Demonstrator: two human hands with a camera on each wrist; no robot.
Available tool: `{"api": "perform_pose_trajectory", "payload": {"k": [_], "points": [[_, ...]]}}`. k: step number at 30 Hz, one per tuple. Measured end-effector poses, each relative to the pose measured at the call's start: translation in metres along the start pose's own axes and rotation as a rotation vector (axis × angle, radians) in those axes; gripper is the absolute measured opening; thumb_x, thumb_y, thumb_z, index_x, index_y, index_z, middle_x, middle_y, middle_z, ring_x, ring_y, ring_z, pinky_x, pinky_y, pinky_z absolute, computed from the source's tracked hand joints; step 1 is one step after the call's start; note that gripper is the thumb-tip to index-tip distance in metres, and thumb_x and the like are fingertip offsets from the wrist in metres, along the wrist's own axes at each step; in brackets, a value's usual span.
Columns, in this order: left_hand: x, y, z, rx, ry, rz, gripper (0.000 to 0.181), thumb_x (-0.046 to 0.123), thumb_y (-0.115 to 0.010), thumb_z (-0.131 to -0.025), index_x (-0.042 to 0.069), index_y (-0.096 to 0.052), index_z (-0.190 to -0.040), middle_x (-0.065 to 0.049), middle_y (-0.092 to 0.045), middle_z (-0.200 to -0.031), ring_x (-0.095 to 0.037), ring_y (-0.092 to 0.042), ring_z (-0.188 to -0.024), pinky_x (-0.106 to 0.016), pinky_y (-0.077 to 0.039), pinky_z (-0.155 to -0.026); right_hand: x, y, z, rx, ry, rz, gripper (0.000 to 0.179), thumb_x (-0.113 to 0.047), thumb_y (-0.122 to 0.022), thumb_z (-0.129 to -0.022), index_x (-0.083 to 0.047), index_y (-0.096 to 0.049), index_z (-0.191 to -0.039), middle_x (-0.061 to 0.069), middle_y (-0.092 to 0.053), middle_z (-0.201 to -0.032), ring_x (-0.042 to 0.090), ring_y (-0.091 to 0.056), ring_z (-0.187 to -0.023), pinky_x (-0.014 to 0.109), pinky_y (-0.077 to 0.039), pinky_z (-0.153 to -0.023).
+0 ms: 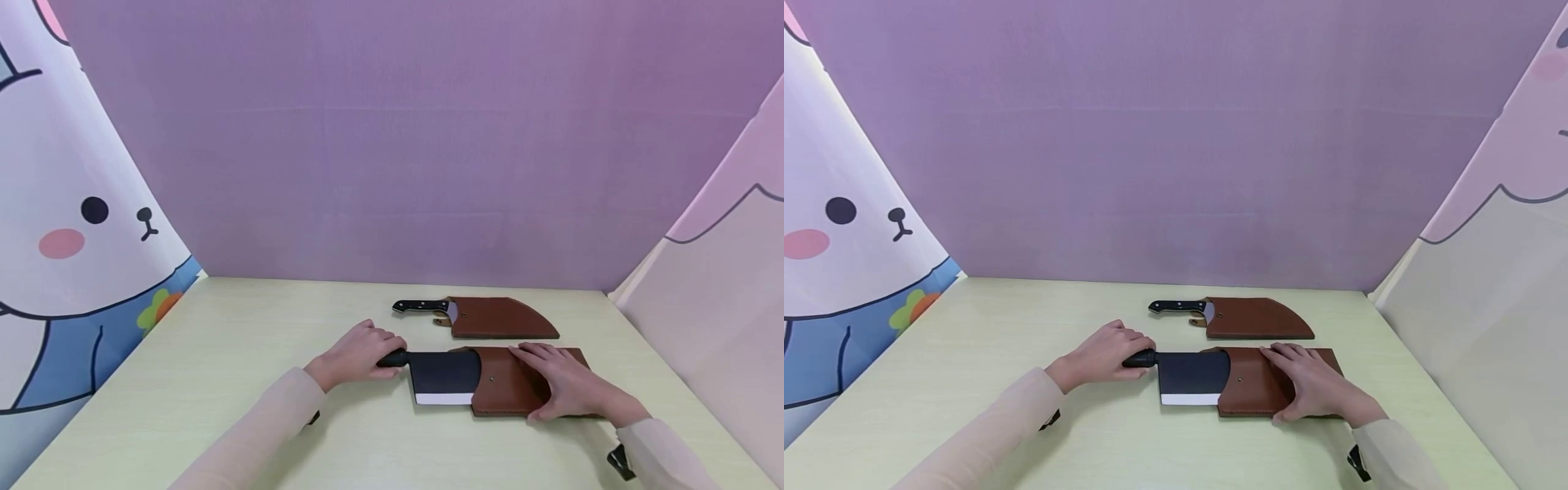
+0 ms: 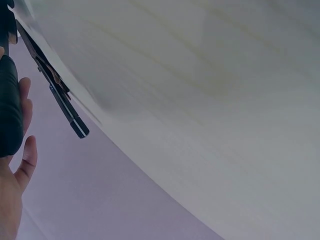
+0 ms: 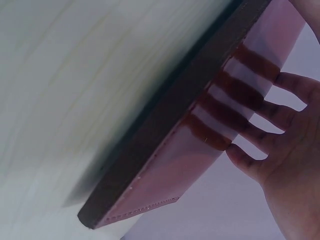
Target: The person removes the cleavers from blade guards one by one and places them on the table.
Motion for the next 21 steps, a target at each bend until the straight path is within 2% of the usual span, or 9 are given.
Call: {"api": "perform_pose_trajectory", "payload": {"k": [8,12,21], "points": [[-0.0017,-0.0019,0.0015,-0.030,0.011,-0.007,0.035,0.045,-0.054,-0.084,0.020,-0.061,-0.108,0.009,-0.067,-0.093,-0.004,-0.059,-0.077,-0.027,-0.040,-0.070,-0.0031,0.0031,0.0020,0.034,0.033,0.019,0.106,-0.069,-0.073,-0.052,-0.007,-0.045,-0.133,0.019,-0.049,-0.129,0.039,-0.046,-0.116,0.059,-0.036,-0.085],[-0.0018,-0.0009,0.0024,-0.032,0.013,-0.005,0.035,0.044,-0.055,-0.084,0.019,-0.060,-0.107,0.009,-0.067,-0.093,-0.005,-0.060,-0.077,-0.027,-0.040,-0.070,-0.0006,0.0022,0.0023,0.016,0.015,0.017,0.107,-0.069,-0.073,-0.052,-0.008,-0.044,-0.134,0.019,-0.047,-0.131,0.038,-0.045,-0.118,0.058,-0.035,-0.086],[-0.0016,0.0034,0.0050,0.000,0.000,-0.011,0.034,0.042,-0.058,-0.082,0.018,-0.061,-0.105,0.008,-0.067,-0.092,-0.005,-0.060,-0.076,-0.026,-0.039,-0.067,0.0018,0.0021,0.0036,0.019,0.013,0.024,0.107,-0.066,-0.076,-0.051,-0.009,-0.043,-0.135,0.018,-0.047,-0.132,0.037,-0.044,-0.119,0.058,-0.035,-0.087]]}}
Point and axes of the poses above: each hand's wrist, its own z-axis away from the middle knuckle, its own y-axis out of the back of the hand, x = y × z, the point moved 7 cm from there along -z, towards the middle knuckle
